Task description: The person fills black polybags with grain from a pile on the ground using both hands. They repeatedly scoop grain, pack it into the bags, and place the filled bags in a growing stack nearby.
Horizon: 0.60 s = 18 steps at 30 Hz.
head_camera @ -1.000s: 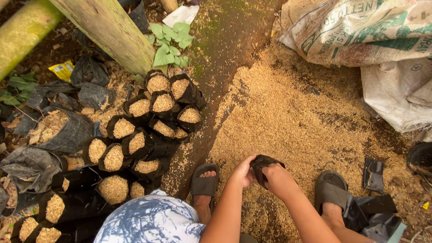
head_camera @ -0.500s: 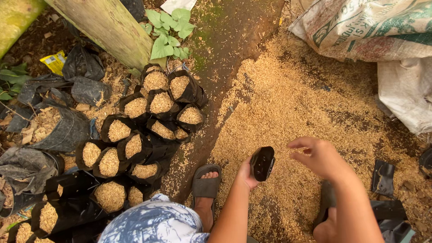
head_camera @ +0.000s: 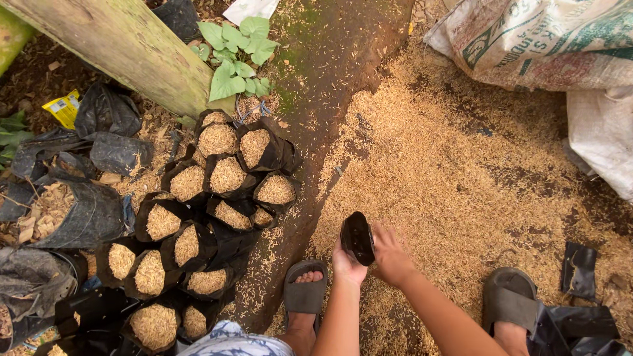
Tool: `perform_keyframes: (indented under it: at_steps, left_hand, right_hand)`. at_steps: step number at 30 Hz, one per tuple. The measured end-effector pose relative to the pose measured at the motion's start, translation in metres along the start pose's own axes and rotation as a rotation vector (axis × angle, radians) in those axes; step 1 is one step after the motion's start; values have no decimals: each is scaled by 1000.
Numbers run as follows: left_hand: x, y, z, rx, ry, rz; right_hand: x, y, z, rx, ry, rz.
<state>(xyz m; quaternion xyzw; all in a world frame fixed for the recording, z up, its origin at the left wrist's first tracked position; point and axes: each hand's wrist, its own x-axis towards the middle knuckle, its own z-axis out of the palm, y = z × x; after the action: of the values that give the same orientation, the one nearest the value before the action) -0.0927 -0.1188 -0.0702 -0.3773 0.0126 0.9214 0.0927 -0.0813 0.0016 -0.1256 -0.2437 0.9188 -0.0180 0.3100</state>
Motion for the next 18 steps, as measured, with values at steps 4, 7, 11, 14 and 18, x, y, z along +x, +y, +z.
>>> perform_keyframes:
  at_steps: [4, 7, 11, 14, 18]
  left_hand:
    - [7, 3, 1, 5, -51, -29]
    - [8, 2, 3, 78, 49, -28]
    - [6, -5, 4, 58, 71, -17]
    - [1, -16, 4, 127, 109, 46]
    - [-1, -25, 5, 152, 75, 82]
  right_hand:
    - [11, 15, -4, -94, -108, -2]
    - [-5, 52, -26, -183, -70, 182]
    - [-32, 78, -65, 699, 450, 207]
    - [-45, 62, -81, 1137, 401, 157]
    - [-45, 17, -72, 763, 305, 269]
